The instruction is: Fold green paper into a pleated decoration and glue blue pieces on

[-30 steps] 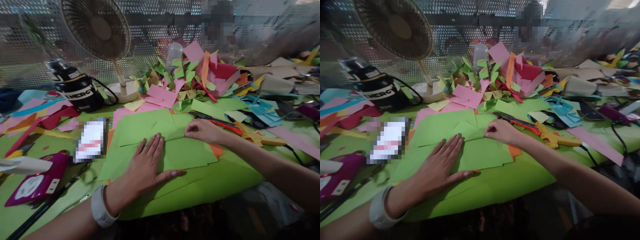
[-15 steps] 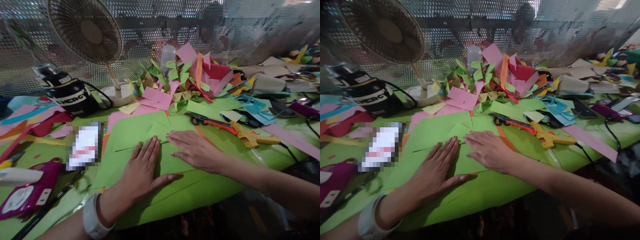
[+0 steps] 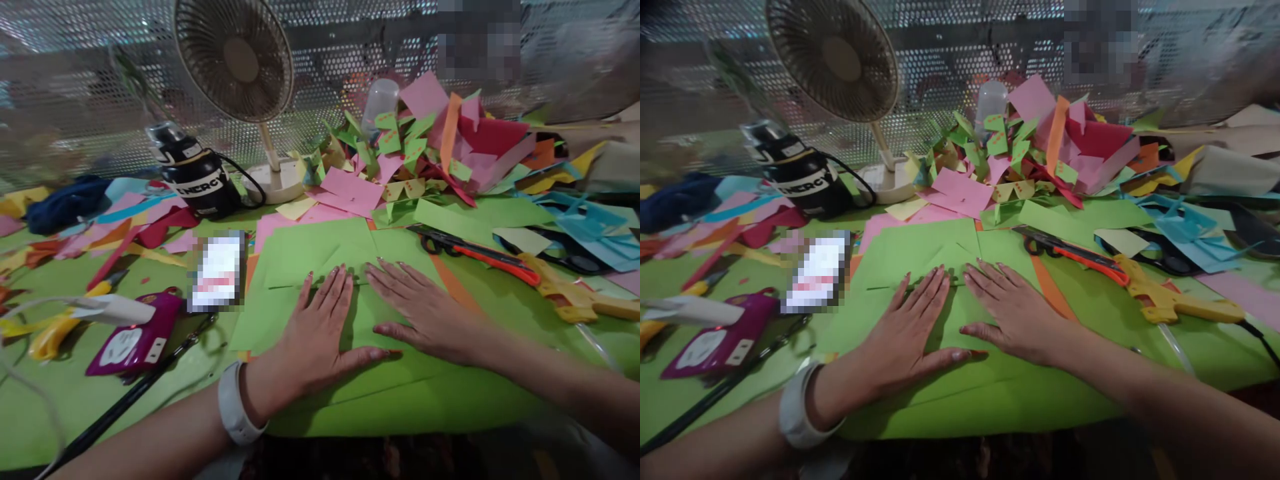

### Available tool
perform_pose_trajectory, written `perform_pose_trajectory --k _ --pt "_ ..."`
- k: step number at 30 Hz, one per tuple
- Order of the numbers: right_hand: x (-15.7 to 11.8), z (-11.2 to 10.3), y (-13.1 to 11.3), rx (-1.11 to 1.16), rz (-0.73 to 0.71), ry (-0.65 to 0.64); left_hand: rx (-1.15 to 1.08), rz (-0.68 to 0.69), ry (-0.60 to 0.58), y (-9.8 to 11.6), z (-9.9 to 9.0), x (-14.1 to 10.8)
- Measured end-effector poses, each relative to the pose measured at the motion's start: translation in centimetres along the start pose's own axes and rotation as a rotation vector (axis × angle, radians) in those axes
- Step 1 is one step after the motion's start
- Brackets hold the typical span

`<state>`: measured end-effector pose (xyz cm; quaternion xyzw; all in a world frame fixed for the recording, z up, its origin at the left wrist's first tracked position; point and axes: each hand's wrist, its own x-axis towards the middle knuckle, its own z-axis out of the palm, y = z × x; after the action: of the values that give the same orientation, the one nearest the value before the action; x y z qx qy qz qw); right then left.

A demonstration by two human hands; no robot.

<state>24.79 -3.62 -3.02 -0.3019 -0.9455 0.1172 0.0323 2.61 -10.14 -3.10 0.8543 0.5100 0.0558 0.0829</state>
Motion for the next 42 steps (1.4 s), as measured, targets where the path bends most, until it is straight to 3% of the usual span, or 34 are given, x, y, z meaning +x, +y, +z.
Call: perform_pose_trajectory --k 14,28,34,42 --pt "-0.3 1.2 1.2 -0.047 -0.063 0.099 -0.012 -0.005 -0.048 -0.8 -0.1 0.0" --pt "-0.1 -0.2 -0.3 -0.08 -0.046 0.051 0.027 0.002 -0.024 -0.7 -0.2 0.3" --pt "0.1 -0.7 -1.0 -0.021 -0.042 -0.068 0.042 -0.005 -0.027 -0.8 -0.1 0.3" --pt "0.0 -0.5 -0.9 0.043 -0.033 -0.032 0.036 -0.008 0.002 -1.0 0.2 0.1"
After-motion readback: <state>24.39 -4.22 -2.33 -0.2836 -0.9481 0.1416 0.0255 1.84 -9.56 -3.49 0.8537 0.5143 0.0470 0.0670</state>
